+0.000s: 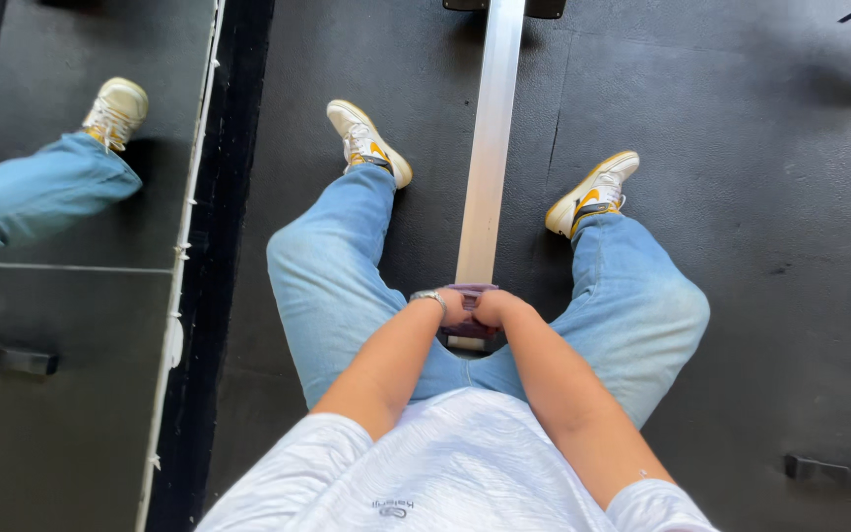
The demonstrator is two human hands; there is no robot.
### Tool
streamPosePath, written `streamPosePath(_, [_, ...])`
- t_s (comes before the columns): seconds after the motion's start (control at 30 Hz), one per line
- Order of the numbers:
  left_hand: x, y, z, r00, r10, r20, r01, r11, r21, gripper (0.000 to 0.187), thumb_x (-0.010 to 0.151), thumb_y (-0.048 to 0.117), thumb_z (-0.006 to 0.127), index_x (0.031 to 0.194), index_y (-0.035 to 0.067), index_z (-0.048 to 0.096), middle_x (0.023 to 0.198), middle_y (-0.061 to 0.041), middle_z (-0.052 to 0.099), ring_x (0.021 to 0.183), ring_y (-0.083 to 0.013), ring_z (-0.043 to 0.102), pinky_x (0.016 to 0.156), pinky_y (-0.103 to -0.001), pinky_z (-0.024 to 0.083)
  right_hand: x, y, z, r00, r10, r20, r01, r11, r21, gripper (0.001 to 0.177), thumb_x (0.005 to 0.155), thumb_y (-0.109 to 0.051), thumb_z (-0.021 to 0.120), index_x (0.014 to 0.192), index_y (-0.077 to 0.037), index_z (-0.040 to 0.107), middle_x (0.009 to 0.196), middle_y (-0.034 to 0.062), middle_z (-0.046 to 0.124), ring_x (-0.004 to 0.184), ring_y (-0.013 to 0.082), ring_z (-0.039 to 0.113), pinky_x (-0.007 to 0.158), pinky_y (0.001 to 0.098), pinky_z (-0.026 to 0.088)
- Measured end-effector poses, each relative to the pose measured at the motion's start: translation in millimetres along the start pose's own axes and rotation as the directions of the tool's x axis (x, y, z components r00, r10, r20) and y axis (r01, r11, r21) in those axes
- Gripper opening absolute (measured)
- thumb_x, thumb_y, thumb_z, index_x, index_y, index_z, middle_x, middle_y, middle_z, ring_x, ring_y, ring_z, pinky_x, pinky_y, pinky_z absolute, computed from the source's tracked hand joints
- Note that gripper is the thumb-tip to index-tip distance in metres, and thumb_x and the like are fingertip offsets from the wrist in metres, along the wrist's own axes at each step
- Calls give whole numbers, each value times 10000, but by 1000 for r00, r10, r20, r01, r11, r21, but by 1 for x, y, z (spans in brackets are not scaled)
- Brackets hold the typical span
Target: The person wipes the rail of a rowing machine using a purple cloth, moving it back and forth along the length of the metal rail while seated on the machine's seat.
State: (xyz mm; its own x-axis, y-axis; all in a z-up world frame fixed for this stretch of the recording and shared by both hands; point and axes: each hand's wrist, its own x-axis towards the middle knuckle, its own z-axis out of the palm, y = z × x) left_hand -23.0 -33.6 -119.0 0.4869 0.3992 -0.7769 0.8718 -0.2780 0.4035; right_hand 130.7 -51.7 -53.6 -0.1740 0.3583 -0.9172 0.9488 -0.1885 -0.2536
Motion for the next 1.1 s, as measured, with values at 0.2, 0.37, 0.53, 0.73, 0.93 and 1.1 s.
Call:
streamPosePath(0.2, [-66, 43, -74, 963, -249, 99, 265, 941, -211, 431, 756, 191, 676, 1118, 92, 887, 1045, -121, 867, 948, -252, 814, 775, -391, 638, 83, 59, 84, 976, -39, -216, 57, 996, 74, 1093, 587, -725, 777, 1644, -593, 533, 1761, -333, 429, 1529, -88, 482, 1303, 126, 323])
streamPosePath(0.37, [-76, 58, -48, 853, -500, 153, 516, 761, -393, 537, 988, 347, 676, 1474, 128, 747, 1529, -128, 714, 1368, -331, 718, 1029, -478, 634, 20, -31, 39, 944, 329, -3, -36, 112, 993, 429, 992, -336, 715, 641, -112, 613, 405, 102, 369, 267, 240, 366, 271, 401, 265])
streamPosePath(0.53, [-68, 62, -36, 867, -479, 134, 490, 776, -397, 511, 994, 357, 663, 1443, 127, 745, 1498, -133, 719, 1353, -337, 721, 1028, -484, 634, 78, -2, 59, 909, 380, 170, -66, -273, 960, 312, 930, -217, 500, 627, -203, 428, 493, -52, 288, 354, 141, 316, 426, 333, 377])
streamPosePath(0.73, [-68, 61, -35, 881, -468, 65, 453, 799, -395, 478, 1001, 370, 645, 1401, 126, 744, 1458, -139, 725, 1332, -346, 725, 1027, -491, 635, 104, 4, 74, 933, 340, 116, 1, -328, 945, 266, 915, -329, 579, 705, -166, 567, 520, -28, 357, 383, 188, 447, 440, 399, 450])
streamPosePath(0.93, [-64, 56, -31, 893, -450, -9, 406, 813, -417, 450, 1009, 383, 628, 1359, 125, 742, 1417, -146, 731, 1312, -354, 730, 1026, -498, 636, 72, -7, 66, 909, 410, 82, 64, -330, 942, 265, 848, -305, 619, 660, -123, 578, 486, 4, 349, 353, 182, 399, 410, 371, 344])
streamPosePath(1.1, [-54, 53, -37, 899, -432, -76, 370, 840, -397, 432, 1014, 393, 615, 1327, 123, 741, 1386, -151, 736, 1297, -361, 733, 1025, -504, 637, 68, -14, 58, 867, 492, 75, 111, -338, 935, 286, 795, -239, 640, 602, -30, 608, 431, 84, 342, 303, 249, 370, 373, 399, 286])
